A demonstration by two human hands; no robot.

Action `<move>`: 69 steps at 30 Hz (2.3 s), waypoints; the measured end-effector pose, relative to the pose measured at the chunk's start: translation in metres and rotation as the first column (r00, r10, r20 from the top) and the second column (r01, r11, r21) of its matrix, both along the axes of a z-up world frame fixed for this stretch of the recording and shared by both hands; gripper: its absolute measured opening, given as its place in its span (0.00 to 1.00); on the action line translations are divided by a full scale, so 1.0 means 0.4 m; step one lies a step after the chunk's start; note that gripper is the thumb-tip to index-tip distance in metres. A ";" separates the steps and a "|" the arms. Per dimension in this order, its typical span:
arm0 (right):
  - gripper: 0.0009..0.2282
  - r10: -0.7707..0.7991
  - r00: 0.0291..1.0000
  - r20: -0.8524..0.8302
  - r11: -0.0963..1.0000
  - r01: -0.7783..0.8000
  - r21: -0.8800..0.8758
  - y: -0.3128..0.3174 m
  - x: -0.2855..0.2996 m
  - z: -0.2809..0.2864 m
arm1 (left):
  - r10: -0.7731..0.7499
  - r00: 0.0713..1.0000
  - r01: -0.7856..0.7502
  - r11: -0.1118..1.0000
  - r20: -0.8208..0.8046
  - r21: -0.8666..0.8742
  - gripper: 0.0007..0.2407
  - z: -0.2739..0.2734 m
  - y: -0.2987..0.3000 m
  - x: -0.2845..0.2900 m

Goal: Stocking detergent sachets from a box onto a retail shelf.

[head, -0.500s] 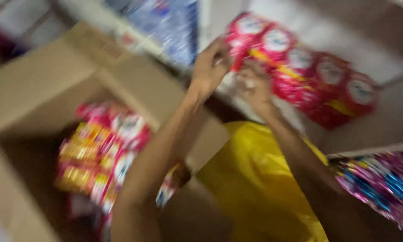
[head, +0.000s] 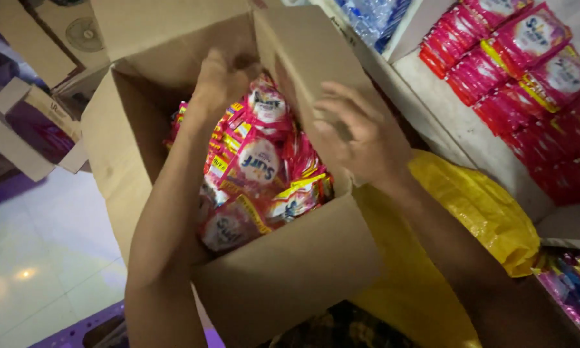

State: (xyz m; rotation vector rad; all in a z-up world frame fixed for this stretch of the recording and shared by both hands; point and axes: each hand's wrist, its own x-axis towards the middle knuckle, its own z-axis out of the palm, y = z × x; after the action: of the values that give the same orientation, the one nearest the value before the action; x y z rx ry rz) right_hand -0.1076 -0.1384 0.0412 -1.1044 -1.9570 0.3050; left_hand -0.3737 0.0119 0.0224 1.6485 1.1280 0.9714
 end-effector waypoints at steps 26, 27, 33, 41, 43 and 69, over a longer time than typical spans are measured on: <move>0.18 0.117 0.885 -0.451 0.925 -0.262 -0.275 0.016 -0.095 -0.036 | -0.288 0.466 0.509 0.861 -0.836 -0.013 0.11 -0.076 -0.050 -0.003; 0.18 0.116 0.876 -0.468 0.917 -0.276 -0.288 0.015 -0.095 -0.035 | -0.321 0.450 0.522 0.852 -0.833 -0.047 0.09 -0.068 -0.051 0.001; 0.21 0.095 0.819 -0.566 0.904 -0.309 -0.297 0.008 -0.090 -0.027 | -0.339 0.887 0.369 0.929 -0.312 0.039 0.07 0.086 -0.103 -0.039; 0.17 0.065 0.725 -0.685 0.893 -0.349 -0.284 0.050 -0.087 -0.042 | -0.204 0.827 0.306 0.945 0.523 -0.114 0.08 0.112 -0.109 -0.010; 0.14 0.012 0.674 -0.738 0.872 -0.369 -0.322 0.057 -0.087 -0.046 | -0.182 0.740 0.348 0.928 0.647 -0.137 0.06 0.116 -0.115 0.001; 0.06 -0.054 0.708 -0.704 0.806 -0.385 -0.449 0.026 0.074 0.059 | -0.196 0.679 0.501 0.828 0.707 -0.252 0.09 0.142 -0.144 0.065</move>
State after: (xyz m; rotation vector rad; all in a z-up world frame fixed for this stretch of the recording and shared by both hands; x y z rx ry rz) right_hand -0.0780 -0.1279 0.0647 -0.9424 -1.2796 1.3006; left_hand -0.3479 -0.0455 0.0792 0.9676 0.4438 0.8536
